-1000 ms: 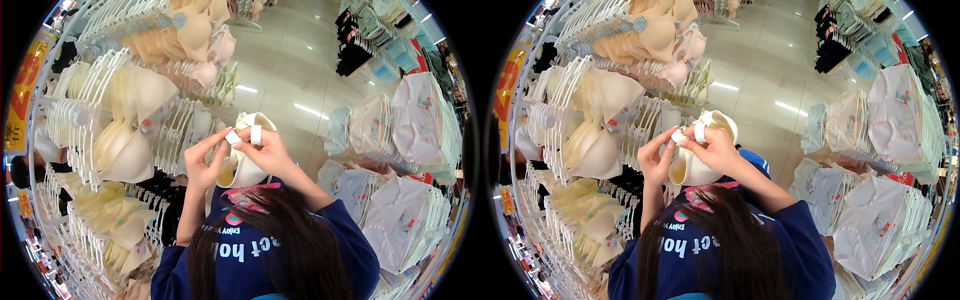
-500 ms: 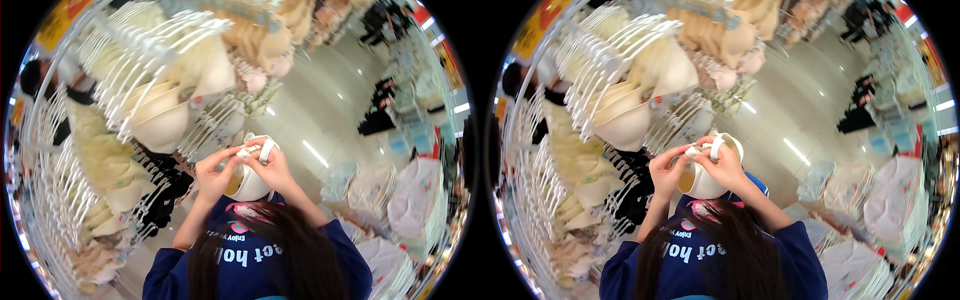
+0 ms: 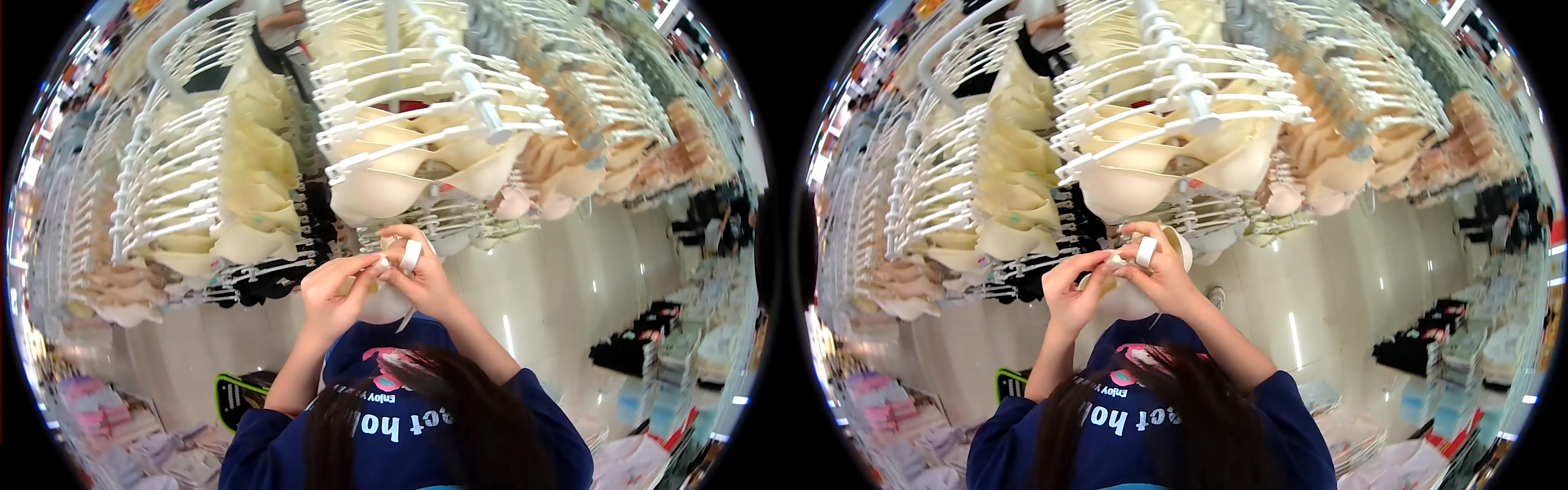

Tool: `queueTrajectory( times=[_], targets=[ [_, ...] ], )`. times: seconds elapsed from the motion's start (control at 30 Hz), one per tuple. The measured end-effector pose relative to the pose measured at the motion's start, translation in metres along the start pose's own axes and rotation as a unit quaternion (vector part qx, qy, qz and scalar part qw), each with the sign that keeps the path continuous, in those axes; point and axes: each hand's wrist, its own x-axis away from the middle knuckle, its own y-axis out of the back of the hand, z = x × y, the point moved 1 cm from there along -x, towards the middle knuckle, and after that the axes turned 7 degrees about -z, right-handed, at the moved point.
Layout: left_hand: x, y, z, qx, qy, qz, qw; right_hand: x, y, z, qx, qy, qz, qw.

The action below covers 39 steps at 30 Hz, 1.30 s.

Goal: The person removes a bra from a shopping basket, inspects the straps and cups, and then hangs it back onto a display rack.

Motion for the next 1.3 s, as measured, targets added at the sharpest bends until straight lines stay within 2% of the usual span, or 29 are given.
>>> queueTrajectory(
  times=[0.1,0.13,0.23,0.27,0.4,0.47,0.57,0.63,0.67,0.77,0.83,0.97,1.07,1.3],
  targets=[
    [-0.003,0.005,-0.004,-0.013,0.014,-0.023,1.0,-0.013,-0.007,-0.004,-0.062,-0.005,0.043,0.997],
    [-0.006,0.006,-0.005,-0.026,0.006,-0.024,0.999,-0.017,-0.01,-0.008,-0.023,0.04,0.046,0.998],
    [-0.015,0.009,-0.01,-0.061,-0.014,-0.02,0.998,-0.023,-0.007,-0.009,-0.102,-0.112,0.112,0.982],
    [-0.018,0.009,-0.012,-0.073,-0.016,-0.017,0.997,-0.027,-0.007,-0.008,-0.105,-0.079,0.101,0.986],
    [-0.034,0.009,-0.015,-0.113,-0.064,-0.014,0.991,-0.042,-0.005,-0.003,-0.155,-0.076,0.073,0.982],
    [-0.041,0.01,-0.017,-0.139,-0.083,-0.002,0.987,-0.05,0.002,-0.003,-0.099,-0.047,0.095,0.989],
    [-0.053,0.016,-0.023,-0.192,-0.131,-0.072,0.97,-0.058,0.008,0.0,-0.071,-0.04,0.082,0.993],
    [-0.065,0.021,-0.031,-0.178,-0.075,-0.118,0.974,-0.063,0.011,0.001,-0.051,-0.055,0.075,0.994],
    [-0.071,0.021,-0.033,-0.18,-0.052,-0.115,0.976,-0.066,0.012,0.002,-0.05,-0.051,0.067,0.995],
    [-0.084,0.018,-0.023,-0.245,-0.102,-0.05,0.963,-0.07,0.008,-0.001,-0.008,-0.052,0.046,0.998],
    [-0.087,0.016,-0.018,-0.241,-0.068,-0.035,0.968,-0.072,0.004,-0.004,-0.015,-0.039,0.038,0.998],
    [-0.095,0.013,-0.025,-0.252,-0.083,-0.066,0.962,-0.076,0.007,-0.006,0.012,-0.021,0.039,0.999],
    [-0.095,0.014,-0.017,-0.251,-0.121,-0.029,0.96,-0.074,0.006,-0.014,-0.007,-0.031,0.021,0.999],
    [-0.094,0.002,-0.01,-0.263,-0.106,-0.025,0.959,-0.068,0.015,-0.02,-0.026,-0.017,0.009,0.999]
  ],
)
